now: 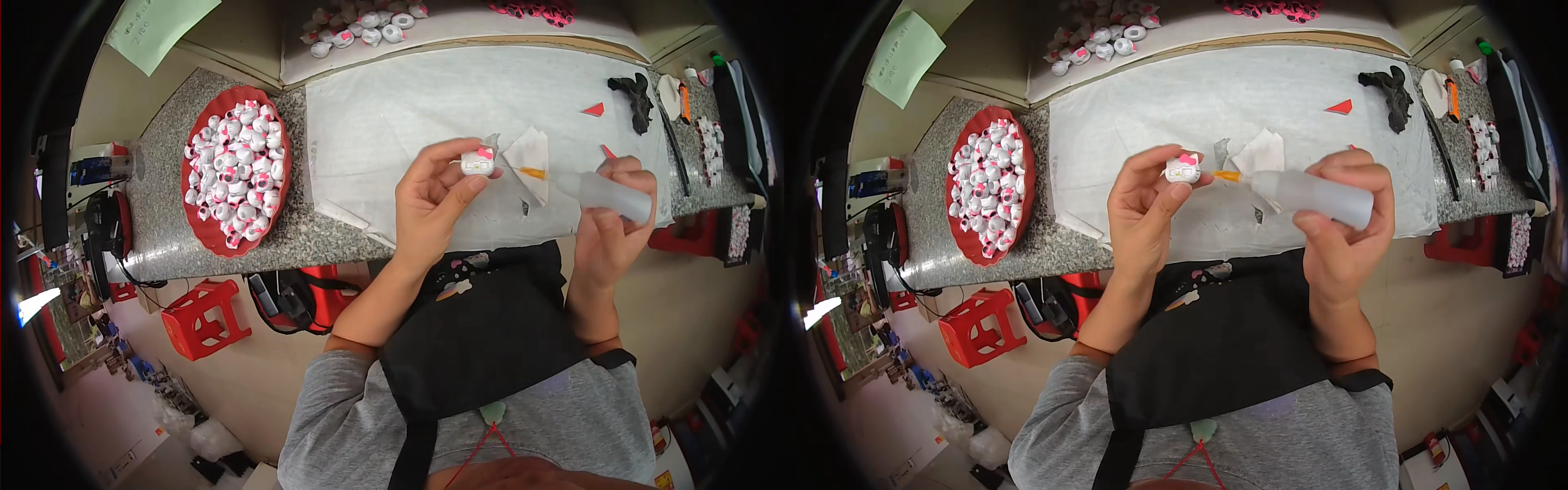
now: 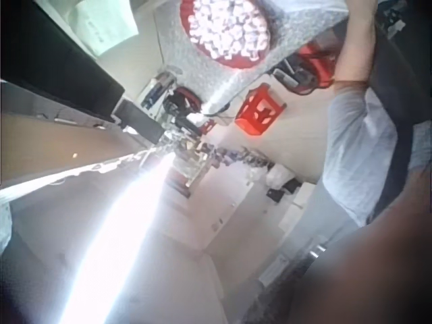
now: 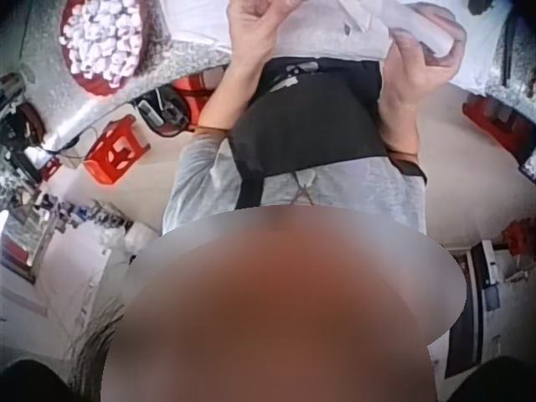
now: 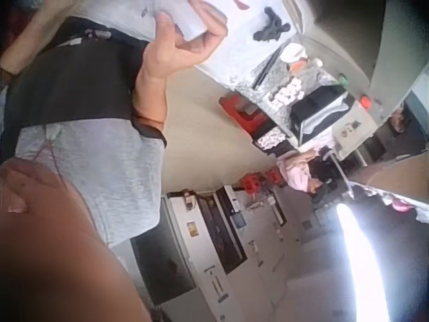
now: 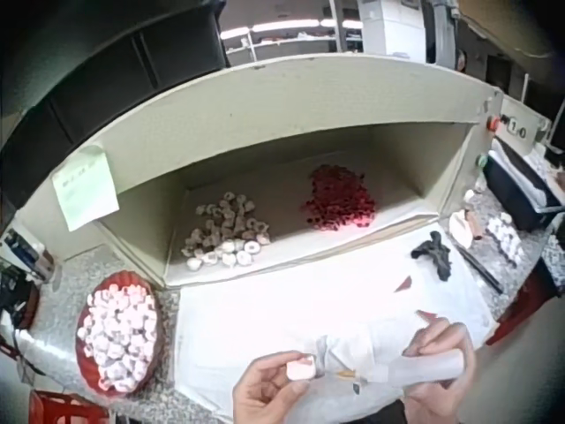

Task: Gluing small pink bows onto white cat-shaped toy heads at an assembly station.

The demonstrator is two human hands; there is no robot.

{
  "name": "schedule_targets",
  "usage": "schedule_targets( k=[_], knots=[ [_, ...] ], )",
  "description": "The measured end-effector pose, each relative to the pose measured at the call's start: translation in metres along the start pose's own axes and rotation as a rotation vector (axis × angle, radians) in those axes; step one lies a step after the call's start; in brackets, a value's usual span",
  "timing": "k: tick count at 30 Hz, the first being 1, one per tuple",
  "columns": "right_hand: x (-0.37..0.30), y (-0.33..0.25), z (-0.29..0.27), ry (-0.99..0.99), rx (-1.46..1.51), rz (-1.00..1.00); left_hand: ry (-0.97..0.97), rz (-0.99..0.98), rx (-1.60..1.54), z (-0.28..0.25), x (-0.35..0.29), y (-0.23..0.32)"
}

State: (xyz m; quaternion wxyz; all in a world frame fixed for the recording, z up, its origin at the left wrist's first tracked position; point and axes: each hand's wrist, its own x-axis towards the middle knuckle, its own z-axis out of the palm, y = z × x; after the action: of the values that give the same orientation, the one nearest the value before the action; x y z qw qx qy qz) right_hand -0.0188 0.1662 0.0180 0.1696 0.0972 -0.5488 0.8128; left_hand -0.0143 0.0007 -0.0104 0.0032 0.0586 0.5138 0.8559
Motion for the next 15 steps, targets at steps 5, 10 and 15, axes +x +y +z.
schedule_targets(
  k=[5,10,15],
  knots=[
    [-0.009,-0.002,0.006,-0.181,-0.269,-0.269,0.08,0.061,0.002,-0.001,-0.004,0.002],
    [-0.017,-0.002,0.016,-0.216,-0.364,-0.283,0.094,0.053,-0.015,-0.005,-0.008,0.002],
    [-0.017,-0.003,0.02,-0.27,-0.427,-0.304,0.109,0.054,-0.037,-0.007,-0.009,0.003]
  ],
)
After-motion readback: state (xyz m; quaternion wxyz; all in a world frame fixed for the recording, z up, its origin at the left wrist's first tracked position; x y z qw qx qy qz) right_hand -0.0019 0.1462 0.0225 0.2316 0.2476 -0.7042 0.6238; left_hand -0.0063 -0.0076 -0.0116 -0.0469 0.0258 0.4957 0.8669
